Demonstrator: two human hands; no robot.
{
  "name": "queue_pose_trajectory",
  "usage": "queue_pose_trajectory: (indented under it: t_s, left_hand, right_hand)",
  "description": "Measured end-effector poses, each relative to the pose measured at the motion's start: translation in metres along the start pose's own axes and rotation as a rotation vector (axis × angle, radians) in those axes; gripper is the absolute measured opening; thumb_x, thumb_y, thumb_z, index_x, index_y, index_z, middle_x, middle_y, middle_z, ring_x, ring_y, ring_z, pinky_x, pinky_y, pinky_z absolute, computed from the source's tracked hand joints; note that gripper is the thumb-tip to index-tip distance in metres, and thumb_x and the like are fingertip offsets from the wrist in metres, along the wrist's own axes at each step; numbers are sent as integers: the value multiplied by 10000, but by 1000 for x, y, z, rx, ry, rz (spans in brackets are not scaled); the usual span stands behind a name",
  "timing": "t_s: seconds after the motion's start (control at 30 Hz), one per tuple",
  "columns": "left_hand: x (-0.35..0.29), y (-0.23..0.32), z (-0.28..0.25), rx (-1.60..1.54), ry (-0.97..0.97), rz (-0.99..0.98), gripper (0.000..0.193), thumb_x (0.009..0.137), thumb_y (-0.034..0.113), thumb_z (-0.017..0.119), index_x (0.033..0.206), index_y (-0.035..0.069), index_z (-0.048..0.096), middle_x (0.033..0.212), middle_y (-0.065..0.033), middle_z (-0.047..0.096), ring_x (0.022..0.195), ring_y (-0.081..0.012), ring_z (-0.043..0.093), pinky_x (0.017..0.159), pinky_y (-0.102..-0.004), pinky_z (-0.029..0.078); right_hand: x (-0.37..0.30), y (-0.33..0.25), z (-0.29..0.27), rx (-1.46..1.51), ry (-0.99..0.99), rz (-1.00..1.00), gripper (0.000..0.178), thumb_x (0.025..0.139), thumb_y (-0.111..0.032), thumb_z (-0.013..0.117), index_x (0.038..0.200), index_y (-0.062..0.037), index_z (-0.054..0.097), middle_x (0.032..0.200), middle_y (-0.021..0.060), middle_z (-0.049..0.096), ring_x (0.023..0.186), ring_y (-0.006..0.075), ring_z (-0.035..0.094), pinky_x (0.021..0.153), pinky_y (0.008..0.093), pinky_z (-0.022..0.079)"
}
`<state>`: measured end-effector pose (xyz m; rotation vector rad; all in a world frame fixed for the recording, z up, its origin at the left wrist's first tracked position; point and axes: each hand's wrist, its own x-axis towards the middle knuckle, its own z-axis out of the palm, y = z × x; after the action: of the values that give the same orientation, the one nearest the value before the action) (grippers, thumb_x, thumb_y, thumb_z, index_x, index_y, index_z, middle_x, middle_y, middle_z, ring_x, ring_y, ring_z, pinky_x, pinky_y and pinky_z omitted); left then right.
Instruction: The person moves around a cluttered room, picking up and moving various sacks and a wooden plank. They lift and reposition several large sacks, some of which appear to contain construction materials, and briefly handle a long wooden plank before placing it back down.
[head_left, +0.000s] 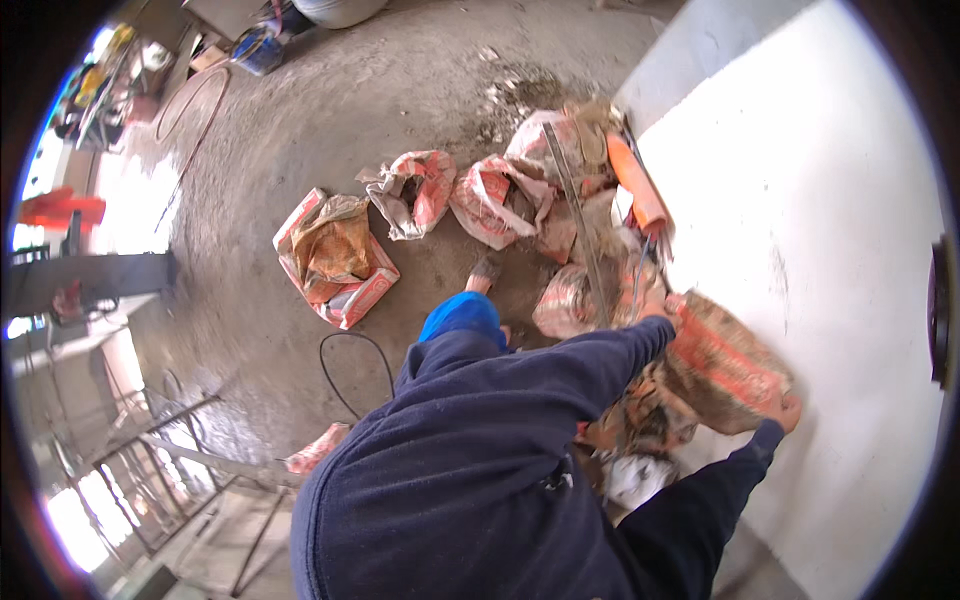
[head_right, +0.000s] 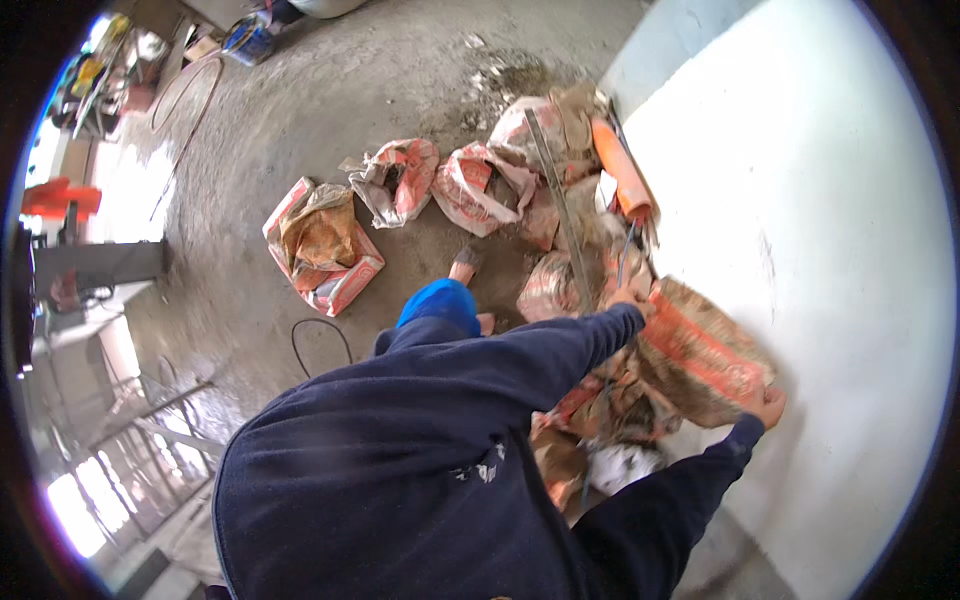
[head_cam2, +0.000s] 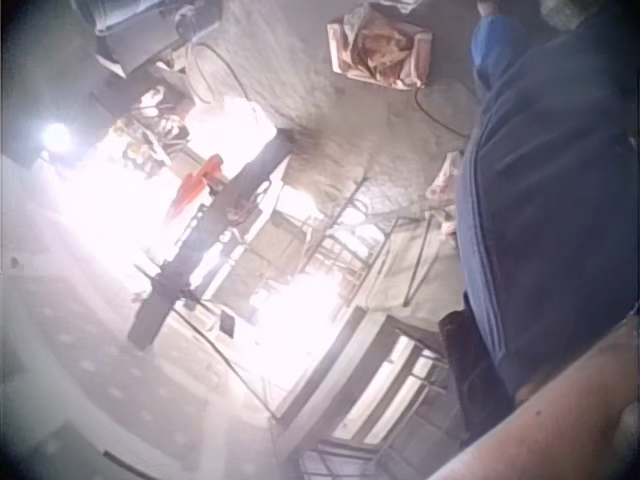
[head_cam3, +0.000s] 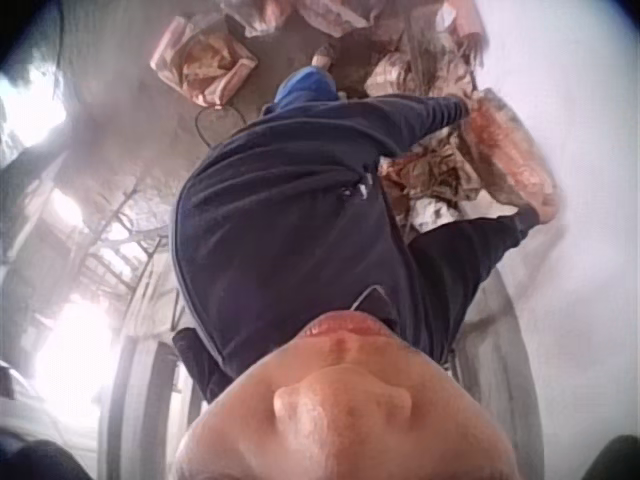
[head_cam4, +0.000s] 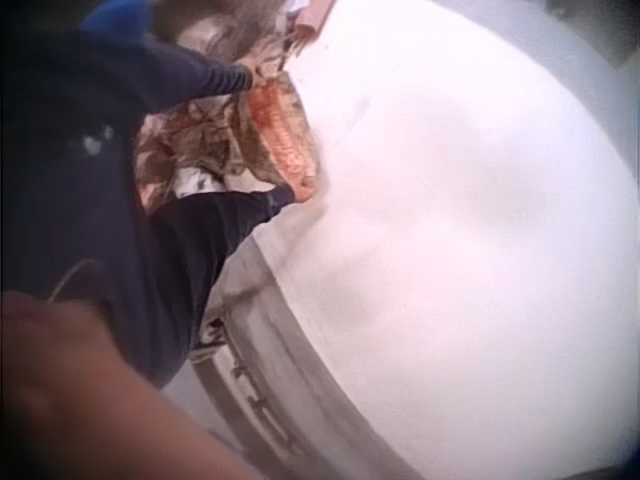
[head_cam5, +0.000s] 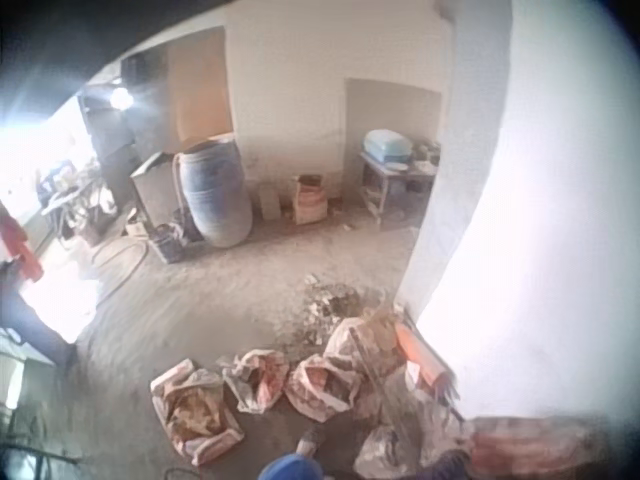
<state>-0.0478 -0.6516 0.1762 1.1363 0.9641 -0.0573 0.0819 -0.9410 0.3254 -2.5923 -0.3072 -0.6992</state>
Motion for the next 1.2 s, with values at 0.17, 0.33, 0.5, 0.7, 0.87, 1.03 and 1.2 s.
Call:
queue_pose_trajectory:
  t_s: [0.17, 0.33, 0.5, 0.7, 0.87, 1.03, 1.2]
  left_hand:
    - [1, 12, -37, 15, 97, 72, 224, 578, 185, 673, 633, 31, 519, 513, -62, 484, 475, -158, 472, 465, -301, 396]
    - [-8, 29, -83, 72, 72, 356, 204, 566, 166, 643, 599, 26, 498, 533, -102, 498, 487, -213, 486, 481, -317, 398]
    - [-11, 59, -224, 114, 282, 471, 168, 595, 176, 618, 593, 39, 520, 533, -121, 514, 532, -253, 538, 497, -340, 420]
    - [-45, 111, -507, 280, 643, 579, 269, 573, 284, 657, 680, 44, 600, 623, -108, 581, 583, -199, 573, 550, -308, 454]
    - [-109, 147, -691, 306, 776, 734, 239, 633, 241, 659, 754, 40, 611, 618, -59, 581, 556, -105, 528, 541, -246, 432]
    - [-168, 146, -761, 359, 857, 848, 204, 655, 197, 653, 715, 18, 573, 574, -22, 528, 525, -80, 469, 508, -230, 398]
    - [-190, 61, -780, 476, 980, 698, 250, 666, 229, 650, 648, 8, 535, 537, -49, 487, 494, -114, 435, 487, -254, 370]
  right_hand:
    - [31, -22, 31, 85, -336, 99, 170, 662, -32, 557, 832, -21, 542, 665, 59, 554, 570, 123, 500, 524, 228, 404]
    - [-27, -21, 115, 299, -507, 186, 457, 648, -141, 666, 1038, -22, 459, 899, 94, 546, 593, 135, 528, 508, 232, 430]
    - [-169, -29, 162, 172, -789, 370, 324, 661, -174, 637, 908, -7, 509, 744, 72, 568, 588, 145, 526, 498, 272, 438]
    - [-292, -83, 189, 183, -1225, 294, 143, 701, -215, 507, 744, -87, 555, 697, 91, 563, 629, 234, 552, 514, 370, 437]
    - [-311, -148, 214, 466, -1275, 463, 197, 736, -101, 518, 922, -51, 470, 718, 61, 515, 574, 153, 512, 454, 268, 416]
    - [-283, -235, 225, 472, -1138, 11, 200, 746, -97, 517, 931, -34, 473, 780, 53, 532, 572, 137, 528, 444, 248, 411]
    - [-267, -314, 210, 347, -1214, 316, 223, 749, -115, 529, 952, -44, 470, 795, 45, 542, 593, 125, 545, 445, 237, 409]
